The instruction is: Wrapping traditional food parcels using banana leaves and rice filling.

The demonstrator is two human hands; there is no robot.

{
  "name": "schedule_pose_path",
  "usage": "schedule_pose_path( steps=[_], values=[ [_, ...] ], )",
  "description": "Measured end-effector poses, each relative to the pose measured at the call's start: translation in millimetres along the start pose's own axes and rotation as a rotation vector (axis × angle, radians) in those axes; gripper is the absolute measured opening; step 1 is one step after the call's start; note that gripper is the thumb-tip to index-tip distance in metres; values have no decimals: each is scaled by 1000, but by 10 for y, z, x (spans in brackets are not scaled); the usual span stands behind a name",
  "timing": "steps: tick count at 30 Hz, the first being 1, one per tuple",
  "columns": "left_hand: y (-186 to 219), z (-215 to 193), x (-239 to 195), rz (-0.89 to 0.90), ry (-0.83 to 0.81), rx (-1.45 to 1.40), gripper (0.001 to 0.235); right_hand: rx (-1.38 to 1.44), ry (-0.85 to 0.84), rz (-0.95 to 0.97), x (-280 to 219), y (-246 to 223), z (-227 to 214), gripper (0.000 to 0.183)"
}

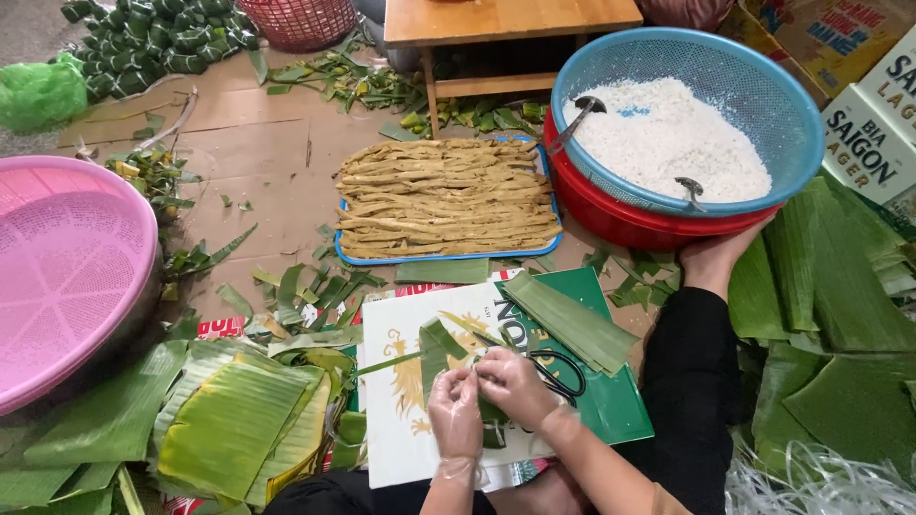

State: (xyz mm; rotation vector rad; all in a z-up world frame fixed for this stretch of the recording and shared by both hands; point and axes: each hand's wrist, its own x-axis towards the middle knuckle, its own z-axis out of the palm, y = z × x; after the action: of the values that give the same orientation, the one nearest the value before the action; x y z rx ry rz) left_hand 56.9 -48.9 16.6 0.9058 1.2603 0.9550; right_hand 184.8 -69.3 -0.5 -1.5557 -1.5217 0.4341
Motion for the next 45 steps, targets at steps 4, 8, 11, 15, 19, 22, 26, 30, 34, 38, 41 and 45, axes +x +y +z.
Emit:
schedule_pose_path(
  steps=[4,8,11,15,19,22,26,30,34,38,41,45],
  values=[
    [57,72,-194,70,9,-24,11,-71,68,-89,51,-123,71,25],
    [50,154,-448,-143,-88,-291,44,58,-45,72,108,-15,68,1],
    [-16,101,-403,-246,-170,-425,59,97,-198,203,191,-15,-61,1],
    [-86,-181,-198,-442,-261,-427,57,-25,-359,202,297,76,-283,11],
    [144,-550,115,-259,-250,-79,48,-31,-499,346,325,-6,-549,6],
    [476,-439,113,-261,-332,1067,54,82,-437,191,236,128,-511,4],
    [398,-148,131,248,-323,900,38,111,-350,-14,197,52,-460,6],
    [-5,64,213,74,-318,523,21,123,-266,-49,170,21,-462,6],
    [-18,59,109,-36,-367,232,20,171,-235,192,133,6,-477,5],
    [-268,28,96,417,-322,510,22,185,-148,343,115,65,-355,8],
    [-231,12,20,835,-182,724,29,235,-52,443,132,70,-252,11],
    [-265,-41,60,1098,-176,912,29,225,15,598,186,-12,-261,14]
  ],
)
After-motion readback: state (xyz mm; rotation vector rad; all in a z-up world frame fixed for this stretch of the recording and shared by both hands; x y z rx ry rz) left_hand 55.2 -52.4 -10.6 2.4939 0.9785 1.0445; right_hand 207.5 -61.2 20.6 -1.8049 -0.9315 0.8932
